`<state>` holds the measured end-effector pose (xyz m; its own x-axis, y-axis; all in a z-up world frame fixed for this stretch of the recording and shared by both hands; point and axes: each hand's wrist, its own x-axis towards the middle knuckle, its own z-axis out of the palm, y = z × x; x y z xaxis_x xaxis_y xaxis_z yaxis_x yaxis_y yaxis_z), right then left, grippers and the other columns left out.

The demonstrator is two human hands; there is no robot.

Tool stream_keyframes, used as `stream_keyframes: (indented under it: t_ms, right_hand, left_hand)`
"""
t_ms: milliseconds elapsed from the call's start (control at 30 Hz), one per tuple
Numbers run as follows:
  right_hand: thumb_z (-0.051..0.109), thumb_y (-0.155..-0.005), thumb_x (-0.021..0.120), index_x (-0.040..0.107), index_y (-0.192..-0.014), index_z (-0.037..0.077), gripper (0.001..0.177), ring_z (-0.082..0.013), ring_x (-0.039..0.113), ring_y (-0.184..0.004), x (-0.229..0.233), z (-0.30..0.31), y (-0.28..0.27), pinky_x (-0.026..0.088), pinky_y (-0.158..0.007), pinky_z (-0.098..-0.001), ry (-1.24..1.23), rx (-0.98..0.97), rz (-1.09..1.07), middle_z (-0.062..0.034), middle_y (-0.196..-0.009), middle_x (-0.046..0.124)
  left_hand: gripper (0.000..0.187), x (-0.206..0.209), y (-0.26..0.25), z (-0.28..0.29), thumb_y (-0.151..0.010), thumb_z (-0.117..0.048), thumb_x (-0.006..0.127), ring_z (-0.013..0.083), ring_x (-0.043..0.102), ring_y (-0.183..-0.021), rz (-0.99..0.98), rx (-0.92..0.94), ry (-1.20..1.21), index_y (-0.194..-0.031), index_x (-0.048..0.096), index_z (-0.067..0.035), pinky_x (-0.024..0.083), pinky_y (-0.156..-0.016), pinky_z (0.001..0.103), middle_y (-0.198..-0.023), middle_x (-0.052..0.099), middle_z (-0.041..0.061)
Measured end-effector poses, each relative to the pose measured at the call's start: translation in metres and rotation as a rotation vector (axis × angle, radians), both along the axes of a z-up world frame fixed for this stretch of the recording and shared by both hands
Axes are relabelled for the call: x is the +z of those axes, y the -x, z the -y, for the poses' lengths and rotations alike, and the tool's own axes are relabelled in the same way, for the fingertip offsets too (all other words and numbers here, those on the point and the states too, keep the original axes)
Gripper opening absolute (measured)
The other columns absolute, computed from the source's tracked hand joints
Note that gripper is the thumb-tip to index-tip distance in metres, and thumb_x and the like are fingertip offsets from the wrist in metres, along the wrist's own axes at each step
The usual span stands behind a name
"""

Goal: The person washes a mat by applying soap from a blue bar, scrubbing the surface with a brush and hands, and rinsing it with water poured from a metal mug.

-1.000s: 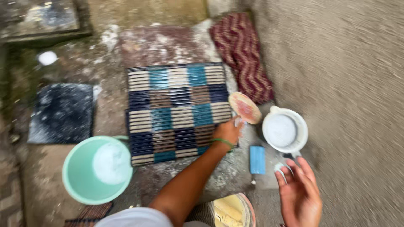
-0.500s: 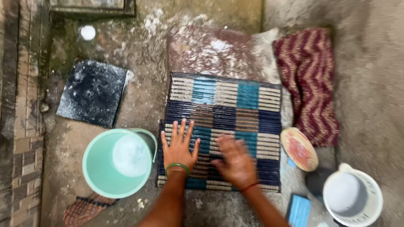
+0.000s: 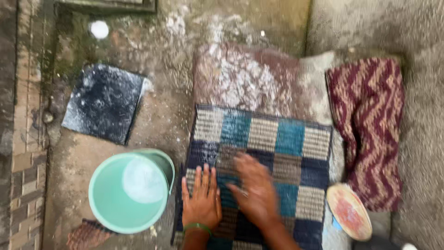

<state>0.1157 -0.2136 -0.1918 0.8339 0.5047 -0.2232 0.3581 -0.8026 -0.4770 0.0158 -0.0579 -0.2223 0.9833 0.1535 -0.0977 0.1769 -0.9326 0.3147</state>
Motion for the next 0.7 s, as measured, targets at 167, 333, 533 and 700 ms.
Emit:
stream_keyframes:
  t_ms: [167,333,533,700]
  right_hand:
    - [0.039,-0.106,0.047,0.036,-0.156,-0.005,0.068,-0.0388,0.034,-0.153,-0.038,0.021,-0.093,0.025,-0.125,-0.0515,0.292,-0.277,0.448,-0.0245,-0.164,0.036]
    - [0.037,-0.110,0.031,0.025,-0.160,-0.003,0.065,-0.0345,0.028,-0.155,-0.033,-0.046,-0.014,0.018,-0.128,-0.0461,0.099,-0.011,0.234,-0.0236,-0.167,0.029]
    - [0.046,-0.107,0.032,0.026,-0.160,0.001,0.070,-0.0363,0.024,-0.153,0.001,0.047,-0.030,0.014,-0.126,-0.0511,0.258,-0.223,0.287,-0.0223,-0.167,0.027]
    - [0.038,-0.109,0.036,0.025,-0.161,-0.005,0.068,-0.0428,0.030,-0.154,-0.049,-0.012,-0.076,0.020,-0.126,-0.0511,0.285,-0.260,0.379,-0.0275,-0.166,0.030]
  left_hand:
    - [0.061,0.000,0.004,0.001,-0.099,-0.029,0.042,0.0284,0.024,-0.152,-0.016,0.010,0.030,-0.155,0.035,-0.007,0.013,-0.120,0.062,-0.163,0.032,0.013]
    - [0.062,-0.004,-0.004,0.000,-0.098,-0.028,0.043,0.0302,0.024,-0.152,0.004,0.003,0.034,-0.154,0.034,-0.003,0.014,-0.119,0.064,-0.163,0.031,0.016]
    - [0.063,-0.007,-0.003,-0.001,-0.096,-0.030,0.044,0.0300,0.025,-0.151,-0.002,0.010,0.037,-0.154,0.036,-0.006,0.014,-0.118,0.063,-0.162,0.032,0.013]
    - [0.062,-0.008,-0.003,0.000,-0.098,-0.031,0.043,0.0273,0.024,-0.153,-0.008,0.022,0.030,-0.155,0.035,-0.009,0.014,-0.121,0.062,-0.164,0.030,0.010]
